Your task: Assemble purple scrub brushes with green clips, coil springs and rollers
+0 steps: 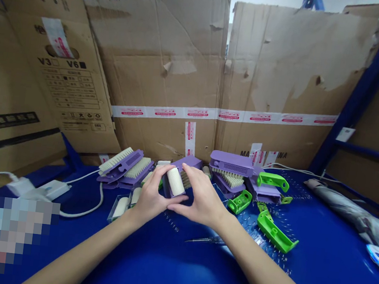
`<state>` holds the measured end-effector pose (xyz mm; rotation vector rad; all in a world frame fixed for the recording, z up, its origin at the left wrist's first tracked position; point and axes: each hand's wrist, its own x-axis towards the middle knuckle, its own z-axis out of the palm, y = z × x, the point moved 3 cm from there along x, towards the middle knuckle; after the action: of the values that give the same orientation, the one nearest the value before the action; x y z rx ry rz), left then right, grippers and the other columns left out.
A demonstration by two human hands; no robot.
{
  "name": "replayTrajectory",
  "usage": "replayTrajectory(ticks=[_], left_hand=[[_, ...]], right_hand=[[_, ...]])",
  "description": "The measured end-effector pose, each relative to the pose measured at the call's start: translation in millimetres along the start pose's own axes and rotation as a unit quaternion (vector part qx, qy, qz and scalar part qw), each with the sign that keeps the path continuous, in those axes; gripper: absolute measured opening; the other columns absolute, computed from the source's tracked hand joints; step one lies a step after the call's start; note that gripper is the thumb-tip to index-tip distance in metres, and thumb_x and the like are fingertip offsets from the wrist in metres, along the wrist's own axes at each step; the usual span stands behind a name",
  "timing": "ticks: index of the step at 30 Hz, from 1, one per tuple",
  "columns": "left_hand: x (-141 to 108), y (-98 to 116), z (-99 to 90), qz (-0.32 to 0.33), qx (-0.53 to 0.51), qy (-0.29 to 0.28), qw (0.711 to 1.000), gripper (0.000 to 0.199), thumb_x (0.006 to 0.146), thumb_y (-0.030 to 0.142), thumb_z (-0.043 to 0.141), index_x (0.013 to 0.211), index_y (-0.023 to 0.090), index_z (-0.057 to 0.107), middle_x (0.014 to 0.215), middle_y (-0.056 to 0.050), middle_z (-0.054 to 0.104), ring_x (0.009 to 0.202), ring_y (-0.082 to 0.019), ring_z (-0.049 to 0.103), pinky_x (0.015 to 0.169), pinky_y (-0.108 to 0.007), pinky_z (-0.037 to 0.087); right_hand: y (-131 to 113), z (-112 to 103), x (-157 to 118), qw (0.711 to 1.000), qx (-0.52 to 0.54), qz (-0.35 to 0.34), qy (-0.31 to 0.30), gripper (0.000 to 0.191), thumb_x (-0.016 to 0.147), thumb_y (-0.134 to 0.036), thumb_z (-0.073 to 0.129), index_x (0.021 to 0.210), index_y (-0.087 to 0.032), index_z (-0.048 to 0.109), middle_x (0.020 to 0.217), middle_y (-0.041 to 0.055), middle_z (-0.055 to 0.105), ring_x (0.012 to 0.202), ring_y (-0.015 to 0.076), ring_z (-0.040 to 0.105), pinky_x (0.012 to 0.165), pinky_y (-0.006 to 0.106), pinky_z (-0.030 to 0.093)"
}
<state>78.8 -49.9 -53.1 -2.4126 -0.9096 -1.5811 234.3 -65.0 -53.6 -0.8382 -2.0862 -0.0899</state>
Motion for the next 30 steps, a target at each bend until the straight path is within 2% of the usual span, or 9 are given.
replayTrajectory(ticks=[5, 8, 11, 15, 17, 19, 24, 28, 30], left_hand=[[1.8, 1.1, -4.2, -0.023, -0.06, -0.027, 0.998, 0.066, 0.064, 0.043, 0.074, 0.118, 0.02, 0.042, 0.111, -0.009, 0.057, 0.104, -0.024, 0.057, 0.091, -0.04, 0.048], [-1.0, -2.2, -2.8, -0.061, -0.118, -0.027, 0.991, 0.07, 0.064, 0.042, 0.074, 0.12, 0.02, 0.039, 0.116, -0.01, 0.055, 0.107, -0.023, 0.056, 0.091, -0.037, 0.048], [-1.1, -5.0, -3.4, -0.072, -0.127, -0.033, 0.989, 0.071, 0.065, 0.046, 0.073, 0.121, 0.019, 0.037, 0.117, -0.012, 0.054, 0.107, -0.023, 0.056, 0.089, -0.037, 0.049], [5.3, -5.2, -11.7, -0.007, -0.057, -0.046, 0.997, 0.075, 0.06, 0.052, 0.073, 0.118, 0.019, 0.039, 0.115, -0.012, 0.055, 0.108, -0.026, 0.055, 0.089, -0.041, 0.048], [7.4, -4.9, -15.3, 0.035, -0.014, -0.057, 0.998, 0.079, 0.056, 0.056, 0.074, 0.117, 0.019, 0.041, 0.114, -0.013, 0.055, 0.11, -0.029, 0.053, 0.091, -0.044, 0.046], [6.8, -5.4, -15.5, 0.045, 0.007, -0.075, 0.996, 0.082, 0.054, 0.059, 0.073, 0.118, 0.019, 0.04, 0.114, -0.014, 0.055, 0.11, -0.03, 0.053, 0.089, -0.044, 0.047], [-1.8, -6.5, -6.7, -0.031, 0.026, -0.071, 0.997, 0.091, 0.054, 0.055, 0.075, 0.125, 0.021, 0.029, 0.117, -0.012, 0.054, 0.101, -0.028, 0.06, 0.08, -0.04, 0.051], [-4.2, -7.8, -2.5, -0.099, 0.01, -0.048, 0.994, 0.078, 0.059, 0.033, 0.076, 0.122, 0.024, 0.031, 0.114, -0.007, 0.056, 0.095, -0.023, 0.063, 0.074, -0.034, 0.052], [-2.4, -8.9, -3.9, -0.111, -0.03, -0.036, 0.993, 0.076, 0.06, 0.028, 0.075, 0.121, 0.024, 0.031, 0.114, -0.007, 0.056, 0.094, -0.021, 0.063, 0.075, -0.033, 0.052]], right_hand=[[13.8, 13.7, -2.5, 0.995, 0.057, 0.034, -0.07, 0.106, 0.064, -0.043, 0.073, 0.144, -0.018, 0.009, 0.142, 0.019, 0.032, 0.13, 0.0316, 0.033, 0.104, 0.05, 0.034], [15.1, 18.5, -1.9, 0.991, 0.103, 0.051, -0.062, 0.103, 0.067, -0.035, 0.071, 0.144, -0.018, 0.005, 0.141, 0.018, 0.033, 0.128, 0.0304, 0.038, 0.101, 0.047, 0.037], [11.1, 16.3, 0.1, 0.99, 0.123, 0.061, -0.043, 0.097, 0.07, -0.028, 0.066, 0.144, -0.02, 0.004, 0.136, 0.0156, 0.041, 0.121, 0.0282, 0.046, 0.097, 0.045, 0.041], [4.7, 7.8, 3.0, 0.999, 0.044, 0.023, -0.011, 0.093, 0.072, -0.032, 0.065, 0.144, -0.018, 0.007, 0.132, 0.0168, 0.043, 0.116, 0.0294, 0.047, 0.094, 0.045, 0.041], [3.6, 4.8, 3.4, 0.999, -0.036, 0.01, 0.005, 0.094, 0.069, -0.033, 0.067, 0.143, -0.017, 0.012, 0.124, 0.0169, 0.047, 0.11, 0.031, 0.047, 0.089, 0.046, 0.041], [2.8, 3.2, 2.8, 0.992, -0.123, 0.011, 0.023, 0.089, 0.068, -0.033, 0.066, 0.143, -0.017, 0.019, 0.116, 0.0162, 0.05, 0.104, 0.0322, 0.046, 0.085, 0.046, 0.04], [-4.9, 3.8, 0.7, 0.969, -0.24, -0.008, 0.066, 0.075, 0.072, -0.034, 0.055, 0.14, -0.017, 0.029, 0.107, 0.0157, 0.05, 0.1, 0.0324, 0.045, 0.081, 0.045, 0.035], [-7.8, 3.1, 2.6, 0.959, -0.27, -0.028, 0.078, 0.075, 0.073, -0.02, 0.049, 0.143, -0.02, 0.021, 0.111, 0.0143, 0.05, 0.102, 0.0307, 0.046, 0.085, 0.045, 0.034], [-6.7, 0.4, 4.2, 0.958, -0.269, -0.048, 0.086, 0.077, 0.076, -0.022, 0.049, 0.145, -0.02, 0.015, 0.115, 0.0145, 0.05, 0.106, 0.0311, 0.045, 0.089, 0.047, 0.032]])
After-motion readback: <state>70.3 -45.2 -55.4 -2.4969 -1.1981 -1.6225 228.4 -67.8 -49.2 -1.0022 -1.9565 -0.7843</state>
